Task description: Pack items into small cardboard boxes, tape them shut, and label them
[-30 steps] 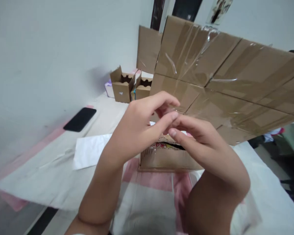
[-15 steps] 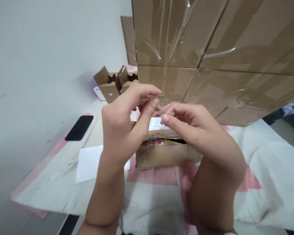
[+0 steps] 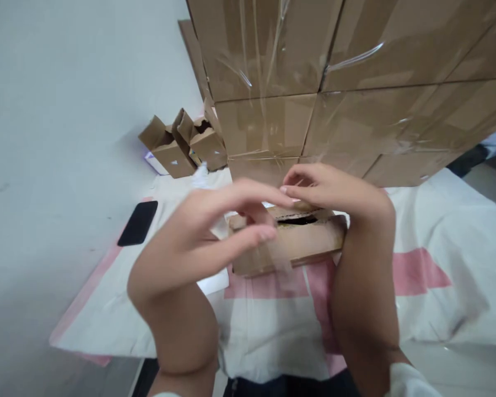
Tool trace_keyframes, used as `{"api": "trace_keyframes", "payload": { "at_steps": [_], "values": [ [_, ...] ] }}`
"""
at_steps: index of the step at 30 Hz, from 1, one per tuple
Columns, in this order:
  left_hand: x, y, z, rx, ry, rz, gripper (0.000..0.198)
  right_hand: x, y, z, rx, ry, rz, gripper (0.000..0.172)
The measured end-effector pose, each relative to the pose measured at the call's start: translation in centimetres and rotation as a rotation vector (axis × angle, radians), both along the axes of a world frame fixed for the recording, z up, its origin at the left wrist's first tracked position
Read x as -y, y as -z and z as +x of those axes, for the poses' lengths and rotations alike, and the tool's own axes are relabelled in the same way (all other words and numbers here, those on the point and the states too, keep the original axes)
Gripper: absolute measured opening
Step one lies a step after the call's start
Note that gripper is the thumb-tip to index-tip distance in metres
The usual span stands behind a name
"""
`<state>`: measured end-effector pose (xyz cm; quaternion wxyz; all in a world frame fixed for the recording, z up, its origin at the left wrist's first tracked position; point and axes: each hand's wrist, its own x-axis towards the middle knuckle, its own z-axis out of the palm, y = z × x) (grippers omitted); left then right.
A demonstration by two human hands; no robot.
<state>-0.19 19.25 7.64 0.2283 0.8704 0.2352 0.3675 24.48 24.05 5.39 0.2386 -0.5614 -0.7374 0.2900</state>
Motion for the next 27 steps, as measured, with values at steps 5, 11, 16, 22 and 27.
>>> {"api": "trace_keyframes", "payload": {
  "at_steps": [5,11,16,22,27],
  "values": [
    [-1.6,0.9,1.9,-0.303,0.151,-0.279,0.035,-1.5,1.4,-1.3,0.134,0.048,-0.070,0.029],
    [-3.9,2.8,2.6,-0.331,0.123,-0.402,0.040,-1.9,1.4,-1.7,0.201,0.012,-0.161,0.028],
    [-4.7,3.5,2.6,-0.298,0.107,-0.460,0.037,-2.5,1.7,-1.7,0.177,0.049,-0.146,0.026],
    [-5.1,3.7,2.6,-0.332,0.052,-0.402,0.033,-0.7,0.8,-0.4,0.090,0.077,-0.030,0.026],
    [-5.3,3.0,3.0,-0.370,0.053,-0.290,0.030,2.8,2.8,2.3,-0.093,-0.008,0.121,0.028]
  ]
}}
